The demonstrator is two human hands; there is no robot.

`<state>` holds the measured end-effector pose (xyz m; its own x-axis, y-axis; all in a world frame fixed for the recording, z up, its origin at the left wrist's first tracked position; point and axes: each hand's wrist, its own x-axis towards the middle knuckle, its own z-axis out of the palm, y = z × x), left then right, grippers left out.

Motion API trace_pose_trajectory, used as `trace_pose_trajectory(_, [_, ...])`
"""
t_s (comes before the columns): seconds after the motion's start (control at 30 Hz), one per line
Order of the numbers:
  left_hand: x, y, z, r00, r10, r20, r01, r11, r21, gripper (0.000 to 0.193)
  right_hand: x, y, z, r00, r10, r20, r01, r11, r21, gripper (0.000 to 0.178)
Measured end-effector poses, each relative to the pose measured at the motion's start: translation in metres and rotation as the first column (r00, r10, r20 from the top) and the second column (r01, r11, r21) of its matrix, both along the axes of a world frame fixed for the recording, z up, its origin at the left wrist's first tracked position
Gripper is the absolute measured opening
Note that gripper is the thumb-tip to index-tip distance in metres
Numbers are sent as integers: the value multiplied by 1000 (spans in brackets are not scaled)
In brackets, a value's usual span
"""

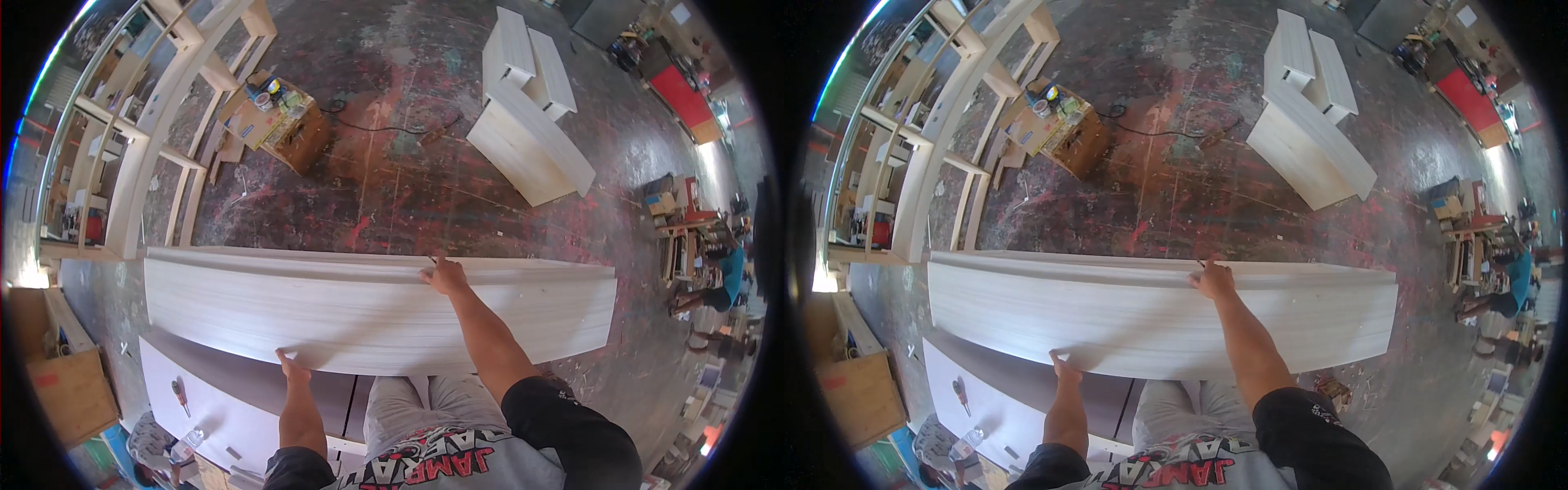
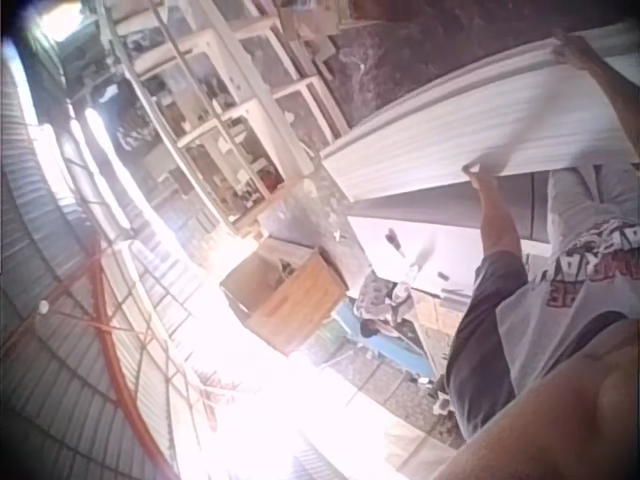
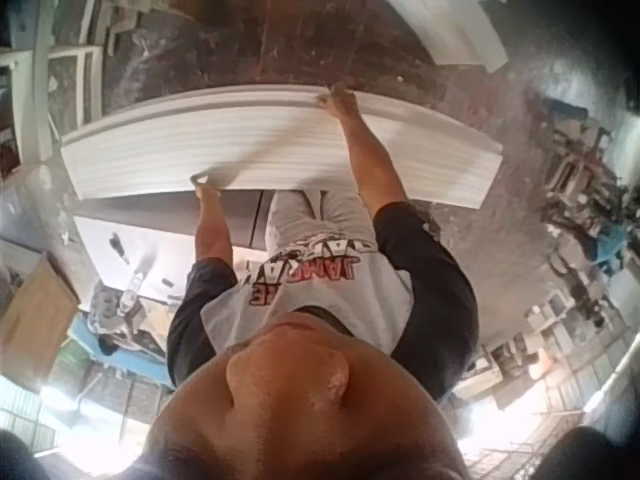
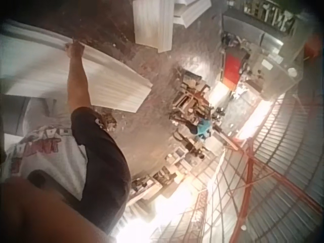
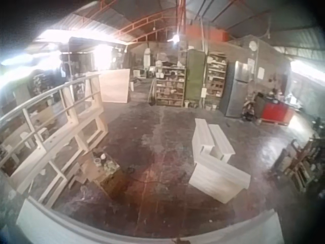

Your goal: The person assembles white furniture panels by using a scraper to clean the edges of a long panel, joining panels together by hand, and smoothing the seams on the exterior of the resulting cabinet structure.

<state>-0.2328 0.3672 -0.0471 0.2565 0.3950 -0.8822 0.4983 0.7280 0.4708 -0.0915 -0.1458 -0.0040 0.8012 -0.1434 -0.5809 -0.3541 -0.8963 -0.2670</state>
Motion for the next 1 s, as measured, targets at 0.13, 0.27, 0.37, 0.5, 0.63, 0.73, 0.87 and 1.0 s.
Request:
trace_pose_trajectory(0.13, [-2,-4,-4,998,-58,-18,57,998,-38,94,-2,-6,0,1000,15,28,-14,999,-29,96])
trace_pose_trajectory(0.27, [5,3,-29,995,-98,36,100,992,-77,94,4,-26,-18,985,22,170,-19,1000,-21,88])
trace_pose_trajectory(0.37, [13,34,-32,986,-86,141,103,988,-118,93,32,-6,4,998,28,56,-30,999,19,82])
trace_pose_trajectory(0.5, [51,-2,-22,992,-64,112,69,997,-39,94,50,-27,0,998,12,54,-14,1000,22,80])
trace_pose_trajectory(0.63, [97,-23,9,996,-18,89,6,991,136,97,81,-24,14,1000,-18,21,18,1000,11,86])
trace_pose_trajectory(0.73, [119,-49,31,997,39,-64,-20,960,278,100,101,-26,22,997,-6,-71,4,1000,-17,87])
trace_pose_trajectory(0.87, [121,-59,34,987,53,-154,6,933,360,106,109,-31,4,996,12,-87,-18,998,-67,89])
trace_pose_trajectory(1.0, [130,-72,26,994,91,-63,-63,931,359,106,128,-39,-4,999,-14,-40,14,1000,-22,93])
